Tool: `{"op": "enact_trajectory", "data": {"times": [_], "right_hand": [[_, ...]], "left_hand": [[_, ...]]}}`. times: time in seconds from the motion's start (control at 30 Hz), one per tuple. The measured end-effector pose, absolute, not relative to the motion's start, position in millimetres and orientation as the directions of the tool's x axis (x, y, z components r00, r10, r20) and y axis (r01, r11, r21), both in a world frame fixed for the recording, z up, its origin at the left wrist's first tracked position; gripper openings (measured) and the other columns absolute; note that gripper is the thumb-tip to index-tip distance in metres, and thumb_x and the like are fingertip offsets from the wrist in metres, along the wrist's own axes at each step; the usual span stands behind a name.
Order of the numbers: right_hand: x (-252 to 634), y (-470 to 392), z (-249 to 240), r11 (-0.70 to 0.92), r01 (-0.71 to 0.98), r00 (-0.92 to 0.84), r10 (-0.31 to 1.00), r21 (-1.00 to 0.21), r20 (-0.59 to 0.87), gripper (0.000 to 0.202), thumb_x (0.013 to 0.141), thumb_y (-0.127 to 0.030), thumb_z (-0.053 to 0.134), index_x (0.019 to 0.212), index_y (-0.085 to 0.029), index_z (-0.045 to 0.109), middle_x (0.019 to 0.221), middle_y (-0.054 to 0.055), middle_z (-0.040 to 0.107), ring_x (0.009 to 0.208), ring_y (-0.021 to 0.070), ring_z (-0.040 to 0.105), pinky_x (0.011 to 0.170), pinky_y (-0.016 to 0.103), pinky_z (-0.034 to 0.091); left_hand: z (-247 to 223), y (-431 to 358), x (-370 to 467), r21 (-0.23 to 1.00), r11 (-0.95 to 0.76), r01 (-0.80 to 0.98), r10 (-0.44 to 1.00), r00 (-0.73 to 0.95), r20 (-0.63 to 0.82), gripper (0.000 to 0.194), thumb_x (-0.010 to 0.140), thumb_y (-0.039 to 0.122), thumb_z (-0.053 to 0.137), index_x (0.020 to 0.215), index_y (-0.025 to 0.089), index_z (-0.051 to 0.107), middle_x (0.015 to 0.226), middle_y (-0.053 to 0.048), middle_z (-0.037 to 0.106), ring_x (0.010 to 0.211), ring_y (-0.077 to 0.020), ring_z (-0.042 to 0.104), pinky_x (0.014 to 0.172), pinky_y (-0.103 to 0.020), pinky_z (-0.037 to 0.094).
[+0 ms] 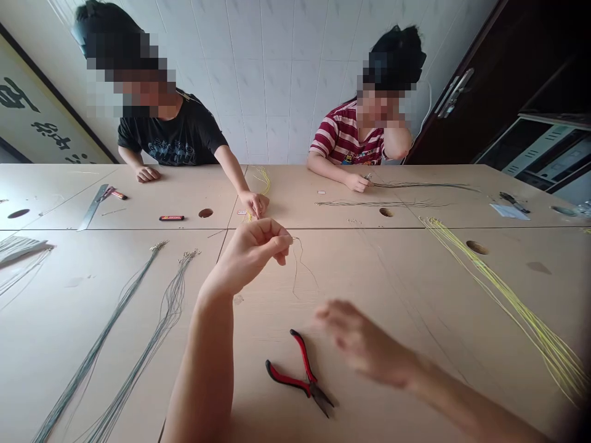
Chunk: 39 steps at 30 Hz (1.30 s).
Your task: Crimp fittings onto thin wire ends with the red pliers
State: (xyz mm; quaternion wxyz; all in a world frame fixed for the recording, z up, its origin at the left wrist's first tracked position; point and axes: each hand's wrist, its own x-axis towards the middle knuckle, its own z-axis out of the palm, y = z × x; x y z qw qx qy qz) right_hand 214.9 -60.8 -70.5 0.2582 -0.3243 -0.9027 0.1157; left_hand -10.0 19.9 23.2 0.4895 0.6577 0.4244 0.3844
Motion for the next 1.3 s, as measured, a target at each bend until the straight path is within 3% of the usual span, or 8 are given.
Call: {"op": "enact_trajectory", "data": {"times": [0.13,0.37,0.5,0.6,0.8,1.03,1.17,1.3], "right_hand": [[187,-81,-117,0.946,0.324,-0.912,0.319,-0.023,0.256,0.030,0.098,-0.012,0.041,0.124,-0.018,0.056,0.126,0.007,0.063,0.112,0.0186,0.055,0.091,0.038,0.040],[186,-74,-127,0.970,0.208,-0.967,0.185,0.125,0.174,0.020,0.095,-0.008,0.044,0.090,-0.017,0.062,0.081,0.001,0.065,0.077,0.0165,0.055,0.080,0.036,0.041],[189,-73,-136,0.971,0.239,-0.966,0.235,0.019,0.106,0.022,0.093,-0.007,0.041,0.085,-0.018,0.058,0.078,0.003,0.062,0.071,0.0168,0.053,0.070,0.032,0.042],[195,-74,-139,0.874,0.357,-0.891,0.425,-0.331,0.161,0.008,0.089,-0.014,0.048,0.091,-0.019,0.054,0.084,0.006,0.062,0.073,0.0162,0.055,0.065,0.028,0.043],[203,-66,-93,0.091,0.215,-0.367,0.930,-0.972,0.006,0.028,0.087,-0.029,0.053,0.111,-0.018,0.063,0.076,0.000,0.049,0.063,0.0114,0.045,0.056,0.025,0.038],[206,-31,-41,-0.287,-0.426,-0.206,0.954,-0.858,-0.217,0.035,0.074,-0.024,0.055,0.104,-0.022,0.073,0.062,-0.001,0.049,0.053,0.0115,0.040,0.049,0.026,0.040],[206,-14,-32,-0.244,-0.559,-0.184,0.968,-0.792,-0.169,0.029,0.078,-0.022,0.054,0.099,-0.029,0.073,0.108,0.001,0.069,0.098,0.0161,0.061,0.077,0.030,0.055],[207,-3,-25,-0.174,-0.571,-0.214,0.975,-0.802,-0.059,0.033,0.085,-0.021,0.047,0.107,-0.033,0.068,0.135,-0.004,0.060,0.134,0.0158,0.044,0.099,0.040,0.051]], "left_hand": [[22,21,-6,0.967,-0.164,0.195,0.927,0.366,0.083,0.014,0.084,0.024,0.058,0.073,0.016,0.058,0.063,0.003,0.059,0.062,-0.0095,0.057,0.067,-0.025,0.044],[21,21,-10,0.969,-0.152,0.196,0.924,0.375,0.069,0.015,0.085,0.026,0.057,0.073,0.017,0.058,0.065,0.003,0.059,0.063,-0.0098,0.058,0.068,-0.026,0.045],[21,21,-11,0.969,-0.146,0.199,0.928,0.367,0.064,0.015,0.085,0.025,0.057,0.073,0.017,0.058,0.065,0.003,0.059,0.063,-0.0094,0.058,0.068,-0.025,0.044],[21,22,-12,0.973,-0.131,0.192,0.930,0.364,0.054,0.015,0.086,0.025,0.057,0.073,0.016,0.058,0.065,0.003,0.059,0.062,-0.0086,0.057,0.068,-0.025,0.044],[21,22,-13,0.977,-0.125,0.175,0.929,0.366,0.054,0.015,0.087,0.025,0.057,0.074,0.017,0.058,0.065,0.003,0.059,0.063,-0.0091,0.056,0.069,-0.025,0.044],[23,20,-16,0.977,-0.131,0.168,0.931,0.360,0.063,0.016,0.088,0.025,0.057,0.074,0.017,0.058,0.066,0.003,0.059,0.064,-0.0092,0.057,0.069,-0.024,0.044],[24,19,-18,0.978,-0.136,0.157,0.928,0.366,0.070,0.016,0.088,0.025,0.057,0.075,0.016,0.058,0.067,0.003,0.059,0.063,-0.0083,0.057,0.069,-0.024,0.043],[24,19,-19,0.978,-0.135,0.160,0.930,0.361,0.070,0.016,0.088,0.026,0.057,0.076,0.016,0.058,0.068,0.003,0.060,0.064,-0.0086,0.057,0.070,-0.025,0.043]]}}
